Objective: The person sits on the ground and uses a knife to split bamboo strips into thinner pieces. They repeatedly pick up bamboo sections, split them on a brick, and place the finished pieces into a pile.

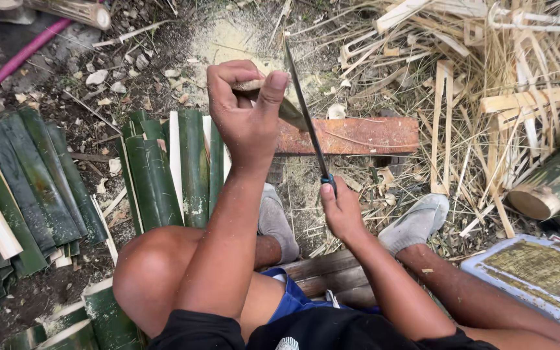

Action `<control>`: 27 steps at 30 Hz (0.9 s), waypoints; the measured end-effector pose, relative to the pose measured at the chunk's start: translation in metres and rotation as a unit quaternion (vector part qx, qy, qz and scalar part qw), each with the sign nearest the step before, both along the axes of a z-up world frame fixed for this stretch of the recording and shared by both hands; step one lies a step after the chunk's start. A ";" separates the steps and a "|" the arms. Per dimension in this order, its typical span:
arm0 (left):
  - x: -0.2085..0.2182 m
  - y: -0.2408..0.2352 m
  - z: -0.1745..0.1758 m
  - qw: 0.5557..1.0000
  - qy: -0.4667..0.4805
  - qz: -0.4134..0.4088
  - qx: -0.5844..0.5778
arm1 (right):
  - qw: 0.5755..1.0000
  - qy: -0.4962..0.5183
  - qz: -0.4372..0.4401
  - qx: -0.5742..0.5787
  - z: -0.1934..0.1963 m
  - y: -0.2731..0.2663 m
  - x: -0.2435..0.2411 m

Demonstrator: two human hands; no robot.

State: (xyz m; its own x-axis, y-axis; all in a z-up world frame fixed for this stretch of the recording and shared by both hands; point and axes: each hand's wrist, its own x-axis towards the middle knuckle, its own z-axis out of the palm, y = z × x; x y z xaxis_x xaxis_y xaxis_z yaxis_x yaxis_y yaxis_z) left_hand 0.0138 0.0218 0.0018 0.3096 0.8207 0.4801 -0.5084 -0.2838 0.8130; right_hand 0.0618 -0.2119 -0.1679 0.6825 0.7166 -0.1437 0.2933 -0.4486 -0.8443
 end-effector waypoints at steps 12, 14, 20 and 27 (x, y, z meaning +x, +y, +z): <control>0.010 0.025 0.006 0.987 0.052 0.150 0.000 | 0.997 0.011 -0.056 -0.056 -0.062 0.052 0.007; 0.011 0.030 0.001 0.988 0.044 0.145 -0.022 | 0.985 0.031 -0.074 -0.151 -0.108 0.036 0.024; 0.039 0.027 -0.039 0.980 0.067 0.183 0.033 | 0.978 -0.043 -0.083 -0.187 -0.195 -0.019 0.030; 0.099 -0.006 -0.135 0.903 0.404 0.125 -0.073 | 0.762 0.510 -0.339 0.208 -0.152 -0.007 0.046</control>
State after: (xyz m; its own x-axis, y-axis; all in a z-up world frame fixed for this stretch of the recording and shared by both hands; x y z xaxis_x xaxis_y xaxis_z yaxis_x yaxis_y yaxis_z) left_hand 0.1127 0.0161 -0.1328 0.3072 0.9497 0.0615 0.3328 -0.1677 0.9280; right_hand 0.1077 -0.2189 -0.3203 0.6012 0.3765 -0.7048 -0.7920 0.1640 -0.5880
